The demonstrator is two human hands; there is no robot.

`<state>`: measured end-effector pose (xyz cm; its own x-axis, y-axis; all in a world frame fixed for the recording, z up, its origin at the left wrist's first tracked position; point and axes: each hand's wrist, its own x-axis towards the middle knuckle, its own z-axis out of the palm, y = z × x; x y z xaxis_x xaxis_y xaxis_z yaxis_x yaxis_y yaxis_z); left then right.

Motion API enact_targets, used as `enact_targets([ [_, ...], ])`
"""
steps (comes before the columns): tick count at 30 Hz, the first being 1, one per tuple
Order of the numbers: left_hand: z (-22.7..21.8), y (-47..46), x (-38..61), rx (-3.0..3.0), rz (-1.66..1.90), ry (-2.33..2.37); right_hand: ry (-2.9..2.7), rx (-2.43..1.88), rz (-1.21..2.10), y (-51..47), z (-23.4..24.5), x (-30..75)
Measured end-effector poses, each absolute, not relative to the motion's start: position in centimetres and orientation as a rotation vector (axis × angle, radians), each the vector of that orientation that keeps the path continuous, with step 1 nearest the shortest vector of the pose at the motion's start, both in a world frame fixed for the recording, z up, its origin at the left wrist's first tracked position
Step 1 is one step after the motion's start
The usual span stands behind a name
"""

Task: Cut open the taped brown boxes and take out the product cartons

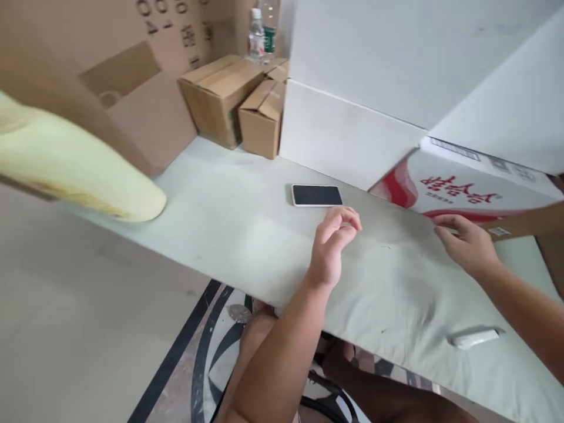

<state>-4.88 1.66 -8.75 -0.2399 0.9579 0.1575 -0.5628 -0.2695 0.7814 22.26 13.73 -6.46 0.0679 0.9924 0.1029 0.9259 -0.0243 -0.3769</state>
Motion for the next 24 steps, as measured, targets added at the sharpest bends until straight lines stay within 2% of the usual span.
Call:
enact_targets([
  [7,-8.7,0.3,-10.7,0.671,1.890,0.650,-2.443,-1.463,0.345,16.8,-6.6,1.9],
  [12,-8.8,0.1,-13.6,0.589,1.932,0.656,-2.647,-1.155,0.077,19.8,-7.0,-12.9],
  [17,-8.8,0.3,-15.3,0.566,1.933,0.651,-2.641,-1.388,-0.034,20.6,-5.3,-20.3],
  [24,-8.8,0.1,-15.9,0.489,1.984,0.641,-2.638,-1.565,-0.024,21.0,-4.9,-20.9],
])
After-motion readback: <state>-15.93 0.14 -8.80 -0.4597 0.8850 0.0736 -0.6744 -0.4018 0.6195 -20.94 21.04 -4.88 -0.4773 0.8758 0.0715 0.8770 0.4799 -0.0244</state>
